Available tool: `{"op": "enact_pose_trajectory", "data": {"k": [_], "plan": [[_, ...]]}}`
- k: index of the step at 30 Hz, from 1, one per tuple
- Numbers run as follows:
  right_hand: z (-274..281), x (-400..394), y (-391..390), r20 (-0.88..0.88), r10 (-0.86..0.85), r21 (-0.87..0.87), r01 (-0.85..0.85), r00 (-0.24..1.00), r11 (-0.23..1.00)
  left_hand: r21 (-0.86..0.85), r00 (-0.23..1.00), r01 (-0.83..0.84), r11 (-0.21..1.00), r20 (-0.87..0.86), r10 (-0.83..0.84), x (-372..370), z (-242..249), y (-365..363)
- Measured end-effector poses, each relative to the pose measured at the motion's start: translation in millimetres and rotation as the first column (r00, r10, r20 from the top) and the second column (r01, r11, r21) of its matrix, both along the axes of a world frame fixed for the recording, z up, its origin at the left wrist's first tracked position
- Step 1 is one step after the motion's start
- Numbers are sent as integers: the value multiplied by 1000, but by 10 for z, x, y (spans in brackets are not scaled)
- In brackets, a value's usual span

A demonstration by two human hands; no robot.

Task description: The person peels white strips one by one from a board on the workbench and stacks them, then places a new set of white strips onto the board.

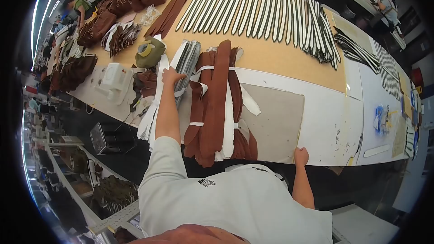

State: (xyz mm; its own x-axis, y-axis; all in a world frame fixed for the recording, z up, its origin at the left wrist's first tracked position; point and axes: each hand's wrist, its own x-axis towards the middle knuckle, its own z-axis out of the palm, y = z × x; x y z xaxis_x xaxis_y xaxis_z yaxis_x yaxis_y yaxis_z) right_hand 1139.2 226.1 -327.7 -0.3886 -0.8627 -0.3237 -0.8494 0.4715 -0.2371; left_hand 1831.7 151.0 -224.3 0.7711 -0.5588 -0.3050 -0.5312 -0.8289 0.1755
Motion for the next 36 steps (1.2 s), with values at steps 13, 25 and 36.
{"op": "enact_pose_trajectory", "data": {"k": [13, 25, 36], "plan": [[102, 279, 100, -107, -68, -92, 58, 992, 994, -263, 945, 244, 933, 282, -167, -398, -418, 38], [124, 286, 167, -91, -49, -135, 36, 995, 990, -410, 991, 4, 912, -120, -59, 73, -93, 222], [160, 295, 173, -81, -63, -117, 53, 995, 992, -785, 970, -194, 588, -243, -5, -108, 952, 531]]}}
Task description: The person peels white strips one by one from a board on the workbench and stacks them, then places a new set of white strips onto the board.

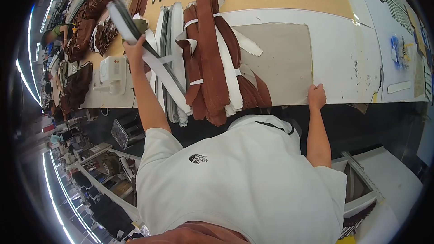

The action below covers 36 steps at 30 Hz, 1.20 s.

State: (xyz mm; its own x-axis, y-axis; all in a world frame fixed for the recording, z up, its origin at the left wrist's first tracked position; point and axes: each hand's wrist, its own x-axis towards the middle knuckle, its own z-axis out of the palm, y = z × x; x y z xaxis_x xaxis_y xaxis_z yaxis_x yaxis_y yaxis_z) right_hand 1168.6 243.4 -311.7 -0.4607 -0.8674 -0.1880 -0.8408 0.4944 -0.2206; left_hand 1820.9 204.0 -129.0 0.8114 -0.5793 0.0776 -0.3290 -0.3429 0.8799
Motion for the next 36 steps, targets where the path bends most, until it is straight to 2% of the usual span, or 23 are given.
{"op": "enact_pose_trajectory", "data": {"k": [2, 4, 5, 8, 10, 14, 15, 17, 18, 20, 21, 22, 24, 25, 26, 28, 29, 30, 32, 34, 35, 36], "plan": [[-50, -14, -3, 3, 0, -9, 0, 1000, 1000, -216, 996, 87, 972, 14, -85, 14, 258, 51], [-9, -10, 7, 13, 1, 5, -1, 1000, 1000, -367, 999, 33, 930, 8, -32, -175, 673, 85], [3, 0, 3, 19, 4, 10, -4, 1000, 1000, -442, 998, 39, 896, 58, -15, -136, 777, 80], [-47, -40, 1, 24, 5, -3, -5, 1000, 1000, -613, 992, 67, 787, 124, 12, -56, 1172, 123], [-88, -86, -4, 31, 27, 6, -27, 999, 1000, -712, 993, 113, 693, 106, -53, -220, 1524, 161], [-14, -179, -52, 149, 17, 74, -29, 989, 997, -736, 958, 286, 614, 226, -176, -675, 2085, 199], [-136, -237, -96, 229, 73, 34, -83, 971, 996, -656, 948, 260, 709, 311, -60, -654, 2133, 206], [-259, -381, -172, 362, 130, -65, -115, 923, 991, -669, 974, 227, 707, 166, -155, -848, 2280, 154], [-279, -374, -219, 463, 151, -144, -94, 873, 985, -668, 964, 265, 695, 168, -206, -1000, 2338, 103], [395, -160, -337, 625, 238, -289, -63, 744, 955, -665, 937, 337, 666, 168, -306, -1324, 2455, -5], [591, -105, -417, 642, 347, -422, -63, 684, 904, -660, 879, 439, 609, 178, -442, -1694, 2530, -37], [899, -64, -480, 704, 413, -470, -58, 578, 881, -655, 809, 528, 541, 195, -555, -2061, 2561, -106], [1639, -97, -505, 763, 511, -542, -39, 395, 839, -674, 592, 648, 356, 151, -791, -2852, 2563, -257], [2005, -187, -453, 738, 572, -595, -55, 358, 802, -680, 470, 685, 262, 137, -872, -3240, 2582, -270], [2315, -338, -394, 724, 622, -619, -115, 298, 777, -666, 395, 712, 225, 114, -912, -3671, 2573, -268], [2770, -687, -193, 709, 682, -676, -106, 178, 730, -636, 243, 758, 144, 72, -967, -4613, 2416, -247], [2940, -924, -98, 683, 718, -708, -123, 130, 696, -584, 300, 781, 220, 42, -953, -5089, 2293, -198], [3029, -1153, -15, 639, 759, -760, -54, 121, 648, -530, 361, 794, 298, 17, -932, -5546, 2175, -145], [3173, -1637, 143, 540, 833, -842, 62, 123, 536, -237, 244, 937, 256, -79, -967, -6347, 2071, -51], [3365, -2129, 327, 544, 831, -827, 243, 118, 507, 244, 109, 964, 106, -2, -994, -7007, 1906, -29], [3438, -2375, 430, 611, 713, -791, 294, 343, 536, 294, -1, 956, -11, -34, -999, -7400, 1889, 44], [3407, -2658, 464, 618, 622, -782, 295, 481, 549, 341, -107, 932, -125, -71, -992, -7780, 1876, 132]]}}
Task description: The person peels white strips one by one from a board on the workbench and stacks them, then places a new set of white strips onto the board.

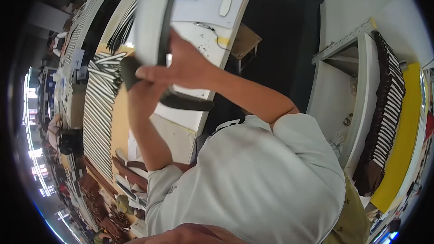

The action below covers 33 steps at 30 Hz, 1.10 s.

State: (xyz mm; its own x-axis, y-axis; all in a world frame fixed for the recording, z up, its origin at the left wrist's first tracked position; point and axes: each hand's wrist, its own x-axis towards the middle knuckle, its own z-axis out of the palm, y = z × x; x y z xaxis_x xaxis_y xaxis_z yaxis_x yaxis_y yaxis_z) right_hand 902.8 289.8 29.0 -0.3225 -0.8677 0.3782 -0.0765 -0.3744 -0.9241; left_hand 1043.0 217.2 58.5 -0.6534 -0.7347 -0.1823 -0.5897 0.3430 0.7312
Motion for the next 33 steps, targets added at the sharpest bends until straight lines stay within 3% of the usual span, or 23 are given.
{"op": "enact_pose_trajectory", "data": {"k": [2, 4, 5, 7, 8, 10, 11, 12, 14, 15, 16, 18, 19, 23, 26, 27, 30, 33], "plan": [[-30, -510, 124, 61, -154, 27, 152, 986, 988, -231, 909, 166, 959, -340, -239, -648, -274, 73], [22, -1112, 420, 123, -253, -20, 257, 960, 966, -289, 841, 264, 920, -399, -366, -1318, -307, 167], [-24, -1311, 526, 18, -299, -15, 299, 954, 954, -329, 783, 309, 892, -444, -436, -1651, -317, 225], [-124, -1555, 675, 18, -361, -37, 361, 933, 932, -462, 593, 330, 823, -577, -561, -2062, -356, 289], [-163, -1677, 735, 19, -387, -47, 387, 922, 921, -457, 589, 309, 834, -596, -546, -2262, -411, 347], [-246, -2044, 815, -141, -579, -64, 576, 803, 815, -447, 578, 260, 856, -638, -509, -2704, -568, 467], [-319, -2260, 859, -66, -626, -43, 624, 777, 780, -580, 656, 325, 747, -430, -620, -2932, -652, 493], [-364, -2470, 917, 9, -669, -17, 669, 743, 743, -566, 655, 350, 746, -421, -627, -3139, -662, 593], [-346, -2892, 1041, -27, -854, 102, 851, 519, 514, -543, 649, 397, 740, -403, -645, -3581, -677, 740], [-385, -3008, 1039, -143, -875, 51, 886, 463, 461, -491, 624, 493, 718, -375, -686, -3700, -724, 706], [-390, -3133, 1077, 82, -871, -4, 874, 485, 486, -427, 642, 522, 738, -372, -670, -3812, -762, 752], [-221, -3531, 1176, 479, -685, 71, 754, 549, 653, -294, 678, 559, 775, -375, -632, -4254, -854, 913], [-206, -3769, 1205, 475, -693, 69, 762, 543, 644, -280, 632, 611, 741, -392, -669, -4478, -917, 906], [-113, -4603, 1192, 417, -715, 119, 747, 560, 654, 117, 544, 777, 618, -618, -567, -5330, -1011, 714], [141, -5066, 1224, 394, -677, 117, 696, 622, 708, 250, 396, 915, 316, -704, -590, -5907, -1162, 495], [229, -5210, 1237, 397, -683, 114, 706, 613, 699, 376, 382, 919, 118, -778, -499, -6047, -1197, 454], [442, -5896, 1158, 408, -682, 51, 731, 607, 680, 465, 327, 876, -123, -764, -556, -6728, -1458, 309], [475, -6588, 1003, 447, -647, 17, 717, 618, 697, 490, 336, 870, -63, -681, -651, -7274, -1667, 100]]}}
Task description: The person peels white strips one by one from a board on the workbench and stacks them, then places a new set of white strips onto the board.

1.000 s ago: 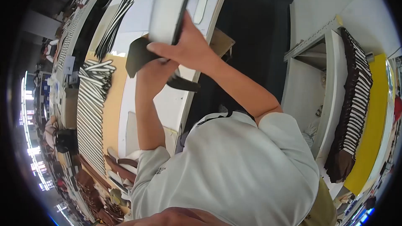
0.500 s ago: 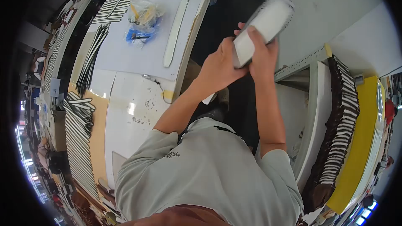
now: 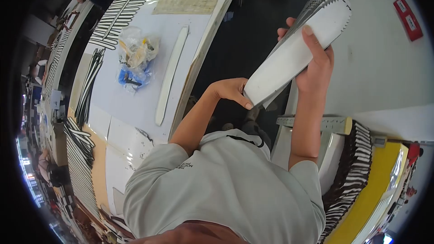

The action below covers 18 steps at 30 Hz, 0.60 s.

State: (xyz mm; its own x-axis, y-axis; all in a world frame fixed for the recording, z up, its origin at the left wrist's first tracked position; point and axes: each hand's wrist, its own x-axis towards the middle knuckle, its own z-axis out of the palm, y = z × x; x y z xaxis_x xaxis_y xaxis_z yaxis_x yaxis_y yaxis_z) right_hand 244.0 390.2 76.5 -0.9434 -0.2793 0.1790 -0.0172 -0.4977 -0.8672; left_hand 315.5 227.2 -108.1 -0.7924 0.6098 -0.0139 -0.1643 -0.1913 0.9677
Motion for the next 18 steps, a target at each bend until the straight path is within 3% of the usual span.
{"op": "enact_pose_trajectory", "data": {"k": [1, 4, 7, 11, 13, 15, 17, 18], "plan": [[5, -238, -60, 0, 4, -6, -4, 1000, 1000, -24, 1000, -18, 1000, 7, 18, -161, -124, -65], [-68, -1063, -238, -33, -21, -48, 19, 999, 999, -355, 989, -21, 934, 128, 71, -522, -558, -354], [-421, -1985, -461, 52, 22, -70, -19, 998, 997, -275, 927, -262, 925, 195, 320, -515, -713, -712], [-1395, -2737, -1109, 295, 209, -21, -212, 933, 977, -586, 776, -437, 682, 137, 615, -189, -800, -1165], [-2012, -2850, -1523, 436, 345, -22, -373, 831, 927, -782, 634, -427, 455, 101, 767, 191, -858, -1290], [-2521, -2705, -1972, 601, 480, -83, -548, 639, 833, -919, 534, -302, 253, 57, 844, 594, -702, -1335], [-2859, -2463, -2402, 653, 568, -114, -676, 501, 728, -913, 478, -213, 349, 214, 852, 964, -555, -1504], [-2980, -2351, -2617, 674, 587, -112, -723, 449, 682, -943, 421, -203, 265, 160, 893, 1188, -590, -1555]]}}
